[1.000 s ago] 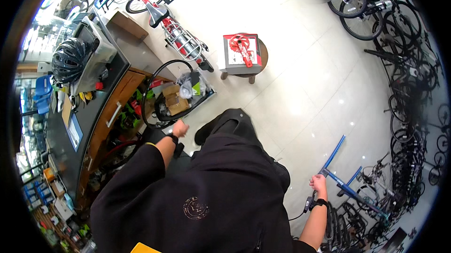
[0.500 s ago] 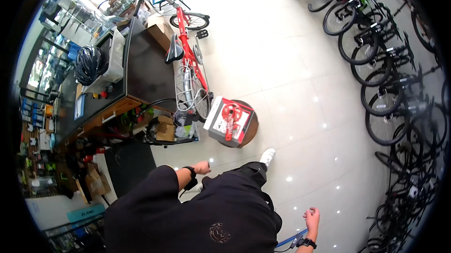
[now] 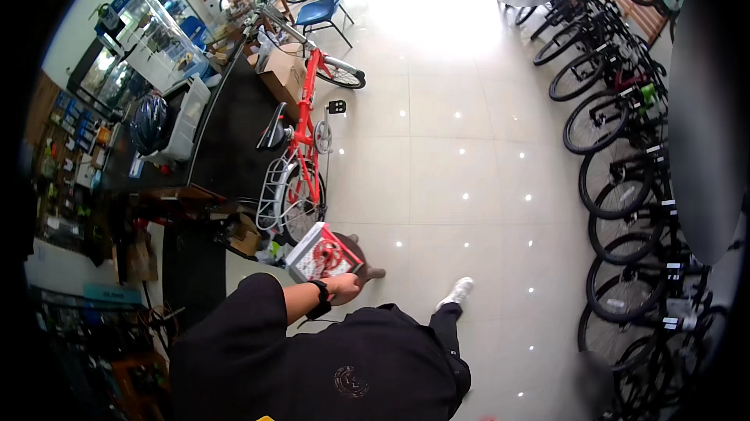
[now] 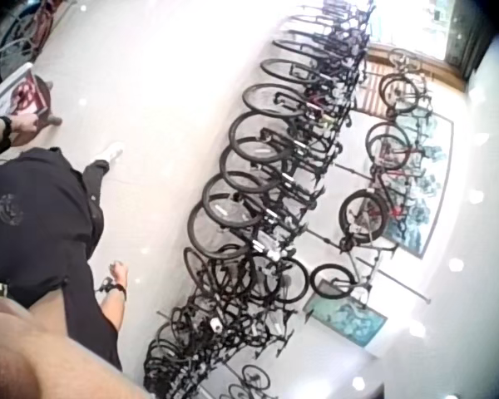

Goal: The person organizes various packaged bicycle accessories by picking them up from a box and placing them onto display hooks on a wall in a bicycle shop.

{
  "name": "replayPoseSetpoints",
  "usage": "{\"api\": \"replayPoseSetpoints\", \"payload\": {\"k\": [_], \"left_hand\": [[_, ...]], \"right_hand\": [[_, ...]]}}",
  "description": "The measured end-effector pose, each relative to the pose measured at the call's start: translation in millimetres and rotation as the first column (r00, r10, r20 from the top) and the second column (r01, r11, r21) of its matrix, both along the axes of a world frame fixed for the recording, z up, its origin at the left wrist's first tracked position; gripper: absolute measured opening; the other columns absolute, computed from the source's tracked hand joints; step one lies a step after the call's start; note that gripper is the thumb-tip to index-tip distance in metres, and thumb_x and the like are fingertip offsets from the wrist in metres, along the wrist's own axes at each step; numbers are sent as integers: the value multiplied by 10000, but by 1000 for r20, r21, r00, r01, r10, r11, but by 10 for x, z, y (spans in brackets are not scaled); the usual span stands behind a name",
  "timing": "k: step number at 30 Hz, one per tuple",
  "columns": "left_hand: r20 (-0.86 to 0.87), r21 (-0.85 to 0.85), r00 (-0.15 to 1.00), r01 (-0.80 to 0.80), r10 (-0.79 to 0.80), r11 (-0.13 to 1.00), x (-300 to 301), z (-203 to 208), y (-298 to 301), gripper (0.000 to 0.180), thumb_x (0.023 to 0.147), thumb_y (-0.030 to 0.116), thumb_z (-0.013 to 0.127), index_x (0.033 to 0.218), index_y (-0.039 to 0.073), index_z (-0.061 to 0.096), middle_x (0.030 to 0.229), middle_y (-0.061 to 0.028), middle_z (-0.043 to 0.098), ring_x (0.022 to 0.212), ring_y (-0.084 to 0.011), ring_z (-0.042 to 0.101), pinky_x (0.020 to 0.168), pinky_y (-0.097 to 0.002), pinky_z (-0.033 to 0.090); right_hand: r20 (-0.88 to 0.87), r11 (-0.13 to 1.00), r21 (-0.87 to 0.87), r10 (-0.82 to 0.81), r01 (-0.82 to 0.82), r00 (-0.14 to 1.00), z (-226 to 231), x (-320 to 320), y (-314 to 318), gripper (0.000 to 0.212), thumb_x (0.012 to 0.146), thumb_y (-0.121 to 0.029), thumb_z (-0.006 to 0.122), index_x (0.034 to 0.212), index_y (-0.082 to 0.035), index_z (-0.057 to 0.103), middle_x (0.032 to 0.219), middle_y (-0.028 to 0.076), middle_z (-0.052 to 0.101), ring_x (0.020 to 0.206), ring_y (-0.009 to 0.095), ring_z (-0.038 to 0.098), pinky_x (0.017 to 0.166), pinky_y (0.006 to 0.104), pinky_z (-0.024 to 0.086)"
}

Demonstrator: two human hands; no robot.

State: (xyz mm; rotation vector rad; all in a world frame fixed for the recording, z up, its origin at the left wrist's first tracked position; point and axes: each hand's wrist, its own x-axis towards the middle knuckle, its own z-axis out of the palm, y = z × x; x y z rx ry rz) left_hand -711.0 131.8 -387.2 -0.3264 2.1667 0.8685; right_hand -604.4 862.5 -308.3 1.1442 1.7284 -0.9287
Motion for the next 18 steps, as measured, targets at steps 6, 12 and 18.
{"api": "replayPoseSetpoints", "payload": {"k": [6, 12, 18], "left_hand": [[8, -19, 964, -265, 265, 964, -1280, 1048, 523, 245, 773, 157, 559, 926, 21, 693, 898, -207, 672, 858, -337, 656, 763, -403, 505], [-34, 36, 827, -560, 561, 828, -1832, 771, 861, 303, 785, 256, 566, 889, 0, 689, 831, -207, 673, 778, -339, 656, 732, -410, 506], [197, -117, 864, -448, 463, 886, -2281, 62, 614, 348, 756, 312, 581, 823, -11, 693, 809, -220, 667, 785, -350, 652, 737, -427, 499]], "right_hand": [[-386, 20, 452, 906, -892, -176, -653, -2860, 982, 134, 756, -121, 617, 682, -59, 525, 659, 88, 507, 765, 282, 532, 722, 431, 439], [-354, 808, 98, 574, -581, 739, -192, -6678, -672, 100, 809, -6, 478, 840, 58, 548, 620, 107, 548, 508, 182, 575, 432, 308, 470], [-650, 586, 104, 651, -804, 390, 51, -8967, -2593, 241, 852, -98, 534, 1048, 41, 549, 737, 119, 618, 579, 174, 621, 482, 273, 472]]}}
